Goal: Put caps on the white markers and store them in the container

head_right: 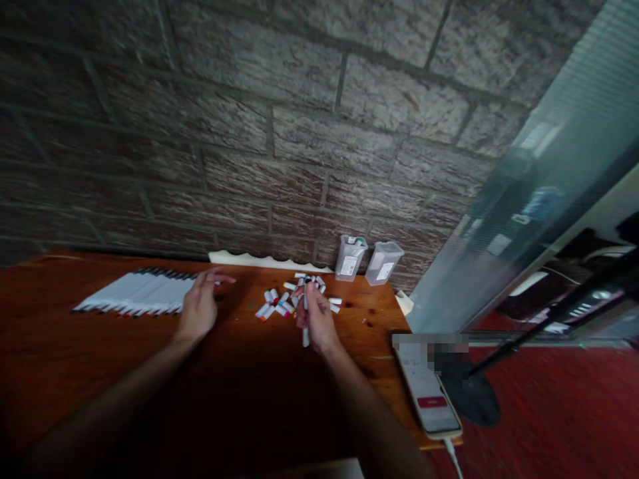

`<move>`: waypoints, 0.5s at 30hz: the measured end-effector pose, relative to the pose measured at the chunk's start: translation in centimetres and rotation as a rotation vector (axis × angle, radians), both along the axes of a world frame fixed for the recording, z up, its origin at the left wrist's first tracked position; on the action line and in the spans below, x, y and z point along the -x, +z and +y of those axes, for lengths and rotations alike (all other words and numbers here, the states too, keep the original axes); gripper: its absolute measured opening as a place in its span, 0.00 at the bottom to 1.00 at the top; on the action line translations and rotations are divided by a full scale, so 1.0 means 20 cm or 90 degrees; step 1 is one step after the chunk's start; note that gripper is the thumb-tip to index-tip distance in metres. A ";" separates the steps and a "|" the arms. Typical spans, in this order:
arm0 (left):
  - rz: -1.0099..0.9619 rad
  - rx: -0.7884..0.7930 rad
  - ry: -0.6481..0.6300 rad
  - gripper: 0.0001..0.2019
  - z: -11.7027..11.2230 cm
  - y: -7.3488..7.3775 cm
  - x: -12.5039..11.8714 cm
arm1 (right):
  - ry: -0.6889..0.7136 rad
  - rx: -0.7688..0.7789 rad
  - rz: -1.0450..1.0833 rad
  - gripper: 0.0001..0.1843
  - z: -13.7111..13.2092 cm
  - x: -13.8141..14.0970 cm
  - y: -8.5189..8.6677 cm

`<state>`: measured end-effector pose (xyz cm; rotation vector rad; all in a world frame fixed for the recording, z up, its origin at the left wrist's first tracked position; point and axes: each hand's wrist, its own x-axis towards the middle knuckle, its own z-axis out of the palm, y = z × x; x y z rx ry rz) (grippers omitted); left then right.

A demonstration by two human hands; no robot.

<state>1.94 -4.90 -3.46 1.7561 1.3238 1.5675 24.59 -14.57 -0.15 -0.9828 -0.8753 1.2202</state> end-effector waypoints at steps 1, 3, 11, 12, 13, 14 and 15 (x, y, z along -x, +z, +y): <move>0.006 0.004 0.008 0.33 0.01 -0.01 0.01 | -0.009 -0.001 -0.005 0.34 0.01 0.00 -0.01; 0.002 0.005 0.036 0.35 0.04 -0.03 0.01 | -0.038 0.000 -0.008 0.35 0.03 -0.02 -0.02; -0.003 0.023 -0.011 0.32 0.06 -0.06 0.00 | -0.028 -0.015 0.005 0.32 0.05 -0.06 -0.03; 0.003 0.018 -0.007 0.32 0.05 -0.06 0.00 | -0.016 -0.024 0.002 0.31 0.04 -0.06 -0.03; 0.013 0.015 0.000 0.32 0.04 -0.05 -0.01 | -0.006 -0.025 -0.003 0.30 0.03 -0.06 -0.03; 0.018 0.014 -0.002 0.31 0.03 -0.05 -0.01 | -0.010 -0.023 -0.008 0.29 0.02 -0.06 -0.03; 0.010 0.018 -0.004 0.30 0.02 -0.04 -0.02 | -0.012 -0.016 -0.019 0.27 0.02 -0.06 -0.03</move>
